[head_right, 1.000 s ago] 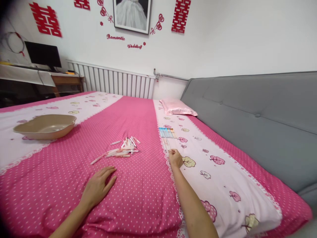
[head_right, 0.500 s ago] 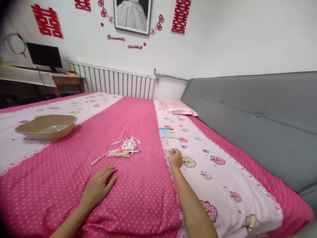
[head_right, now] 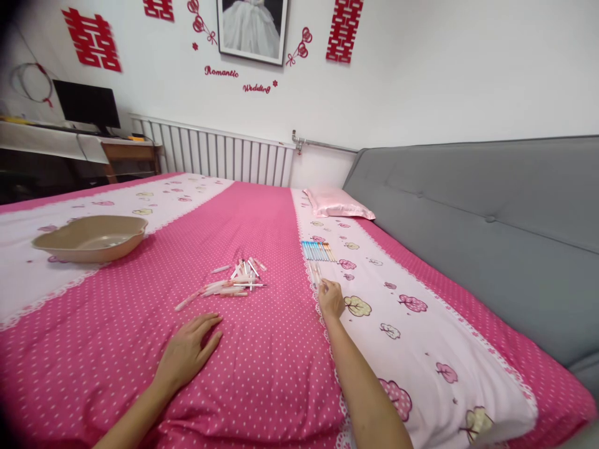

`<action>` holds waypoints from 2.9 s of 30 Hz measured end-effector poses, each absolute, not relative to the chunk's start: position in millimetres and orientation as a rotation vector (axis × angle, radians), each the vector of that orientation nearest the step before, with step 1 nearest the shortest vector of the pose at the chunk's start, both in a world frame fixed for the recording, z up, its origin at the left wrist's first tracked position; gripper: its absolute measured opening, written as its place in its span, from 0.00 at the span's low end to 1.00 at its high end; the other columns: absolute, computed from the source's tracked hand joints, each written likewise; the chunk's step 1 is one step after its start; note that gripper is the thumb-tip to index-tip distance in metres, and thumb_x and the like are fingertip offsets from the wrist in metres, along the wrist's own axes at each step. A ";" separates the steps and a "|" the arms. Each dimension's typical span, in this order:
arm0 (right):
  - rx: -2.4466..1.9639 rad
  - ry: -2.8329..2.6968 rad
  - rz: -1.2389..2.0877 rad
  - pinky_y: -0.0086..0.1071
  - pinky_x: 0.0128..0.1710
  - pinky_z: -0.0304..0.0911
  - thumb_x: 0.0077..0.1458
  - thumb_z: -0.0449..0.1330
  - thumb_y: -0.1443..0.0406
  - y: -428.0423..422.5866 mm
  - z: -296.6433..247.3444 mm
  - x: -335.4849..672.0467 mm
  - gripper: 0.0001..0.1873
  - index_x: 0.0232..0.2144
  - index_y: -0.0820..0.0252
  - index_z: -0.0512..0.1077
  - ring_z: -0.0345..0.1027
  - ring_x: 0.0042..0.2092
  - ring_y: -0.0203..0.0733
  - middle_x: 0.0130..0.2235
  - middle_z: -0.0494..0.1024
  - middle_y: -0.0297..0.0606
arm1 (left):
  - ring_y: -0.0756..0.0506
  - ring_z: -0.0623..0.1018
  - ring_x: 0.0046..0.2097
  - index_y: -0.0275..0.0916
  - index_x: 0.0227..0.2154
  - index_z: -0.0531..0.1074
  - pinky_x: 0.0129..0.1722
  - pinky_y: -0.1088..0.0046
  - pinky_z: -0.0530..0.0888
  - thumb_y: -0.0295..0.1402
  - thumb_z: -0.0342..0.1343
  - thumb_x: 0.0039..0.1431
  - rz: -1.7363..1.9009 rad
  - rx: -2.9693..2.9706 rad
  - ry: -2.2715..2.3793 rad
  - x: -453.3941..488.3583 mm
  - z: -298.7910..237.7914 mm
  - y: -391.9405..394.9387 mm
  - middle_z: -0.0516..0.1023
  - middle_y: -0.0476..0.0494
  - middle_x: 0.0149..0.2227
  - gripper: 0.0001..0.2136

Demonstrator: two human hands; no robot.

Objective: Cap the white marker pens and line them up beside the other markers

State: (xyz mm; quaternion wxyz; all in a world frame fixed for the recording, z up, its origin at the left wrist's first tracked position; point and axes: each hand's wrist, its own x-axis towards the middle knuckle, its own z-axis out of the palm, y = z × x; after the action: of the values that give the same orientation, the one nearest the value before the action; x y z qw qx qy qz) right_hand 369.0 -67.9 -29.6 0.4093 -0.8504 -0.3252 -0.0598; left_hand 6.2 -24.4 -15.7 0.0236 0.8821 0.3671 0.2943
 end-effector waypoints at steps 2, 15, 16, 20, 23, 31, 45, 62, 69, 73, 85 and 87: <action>-2.125 -0.786 -0.175 0.31 0.39 0.57 0.54 0.51 0.60 -67.6 -31.1 369.6 0.20 0.47 0.57 0.70 0.67 0.44 0.44 0.45 0.73 0.40 | 0.41 0.75 0.48 0.37 0.44 0.73 0.50 0.58 0.71 0.40 0.47 0.59 0.925 2.715 1.128 6.6 -15.8 -24.8 0.77 0.39 0.46 0.16; -2.050 -0.542 -0.269 0.40 0.42 0.58 0.51 0.50 0.61 -72.0 -41.1 374.2 0.23 0.48 0.66 0.64 0.67 0.45 0.53 0.44 0.73 0.50 | 0.43 0.74 0.43 0.39 0.39 0.72 0.46 0.64 0.68 0.36 0.47 0.59 0.798 2.659 1.204 14.4 -4.5 -35.0 0.77 0.42 0.40 0.12; -2.044 -0.544 -0.280 0.40 0.42 0.58 0.50 0.50 0.61 -72.2 -41.7 374.8 0.23 0.48 0.66 0.64 0.67 0.45 0.53 0.44 0.73 0.50 | 0.43 0.74 0.42 0.39 0.38 0.72 0.45 0.64 0.68 0.36 0.47 0.59 0.785 2.656 1.220 15.8 -3.7 -34.4 0.76 0.42 0.39 0.11; -2.028 -0.565 -0.324 0.41 0.43 0.57 0.49 0.51 0.61 -72.6 -43.0 375.5 0.22 0.46 0.65 0.64 0.66 0.46 0.54 0.46 0.72 0.52 | 0.44 0.73 0.39 0.38 0.34 0.71 0.41 0.66 0.68 0.36 0.48 0.57 0.735 2.658 1.282 23.1 -1.1 -29.7 0.76 0.42 0.35 0.09; -2.006 -0.619 -0.366 0.41 0.43 0.57 0.49 0.51 0.61 -72.7 -41.9 372.7 0.21 0.46 0.65 0.64 0.66 0.46 0.53 0.46 0.72 0.51 | 0.43 0.73 0.37 0.37 0.30 0.71 0.39 0.66 0.67 0.34 0.48 0.57 0.707 2.672 1.324 30.1 0.0 -24.4 0.75 0.42 0.32 0.09; -1.908 -0.916 -0.469 0.37 0.38 0.58 0.49 0.53 0.62 -71.6 -37.4 359.6 0.25 0.50 0.63 0.60 0.66 0.32 0.43 0.43 0.72 0.44 | 0.44 0.72 0.35 0.37 0.27 0.70 0.36 0.67 0.66 0.32 0.45 0.59 0.721 2.680 1.372 36.6 -4.3 -17.4 0.74 0.42 0.31 0.11; -1.851 -1.685 0.044 0.33 0.42 0.61 0.54 0.52 0.64 50.4 56.0 228.1 0.18 0.47 0.61 0.67 0.68 0.42 0.43 0.41 0.76 0.41 | 0.43 0.70 0.35 0.38 0.28 0.69 0.35 0.65 0.66 0.32 0.45 0.59 0.719 2.723 1.332 36.4 -5.8 -21.5 0.72 0.42 0.30 0.10; -1.657 -1.637 0.420 0.38 0.49 0.56 0.51 0.59 0.63 88.9 34.0 173.7 0.07 0.31 0.61 0.73 0.65 0.45 0.43 0.40 0.76 0.42 | 0.45 0.72 0.34 0.38 0.31 0.69 0.35 0.68 0.70 0.29 0.46 0.57 1.078 2.350 1.225 28.5 -4.1 -15.9 0.73 0.42 0.32 0.06; -1.321 -1.431 1.095 0.30 0.33 0.63 0.47 0.61 0.57 18.1 58.8 176.3 0.13 0.32 0.60 0.69 0.67 0.32 0.35 0.31 0.73 0.34 | 0.48 0.75 0.32 0.38 0.50 0.63 0.32 0.69 0.74 0.36 0.50 0.58 1.263 1.874 1.167 23.9 3.8 -16.9 0.76 0.41 0.40 0.17; -1.226 -1.357 1.234 0.31 0.34 0.61 0.45 0.63 0.58 3.6 45.6 167.5 0.13 0.30 0.60 0.67 0.65 0.31 0.34 0.29 0.71 0.32 | 0.46 0.78 0.34 0.39 0.52 0.63 0.33 0.69 0.75 0.38 0.51 0.57 1.177 1.765 1.105 24.3 -0.9 -14.6 0.79 0.43 0.37 0.20; -1.426 -1.542 1.061 0.33 0.37 0.64 0.48 0.60 0.63 0.6 55.2 188.7 0.08 0.32 0.60 0.71 0.69 0.36 0.38 0.36 0.75 0.37 | 0.49 0.75 0.29 0.37 0.39 0.68 0.28 0.74 0.71 0.39 0.53 0.56 1.170 1.597 1.149 25.9 -2.1 -8.4 0.75 0.47 0.28 0.12; -1.656 -1.540 0.771 0.33 0.36 0.63 0.49 0.58 0.67 2.7 54.6 206.9 0.07 0.33 0.59 0.72 0.70 0.36 0.40 0.36 0.77 0.37 | 0.49 0.75 0.29 0.37 0.39 0.68 0.28 0.74 0.71 0.39 0.52 0.57 1.166 1.616 1.153 25.4 -2.5 -9.7 0.74 0.48 0.28 0.12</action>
State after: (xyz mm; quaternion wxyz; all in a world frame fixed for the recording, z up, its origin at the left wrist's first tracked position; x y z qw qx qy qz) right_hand 206.9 2.7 54.6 0.3673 -0.6446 -0.5996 0.3001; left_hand 25.4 -9.7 -2.5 0.4075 0.6411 0.4572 0.4625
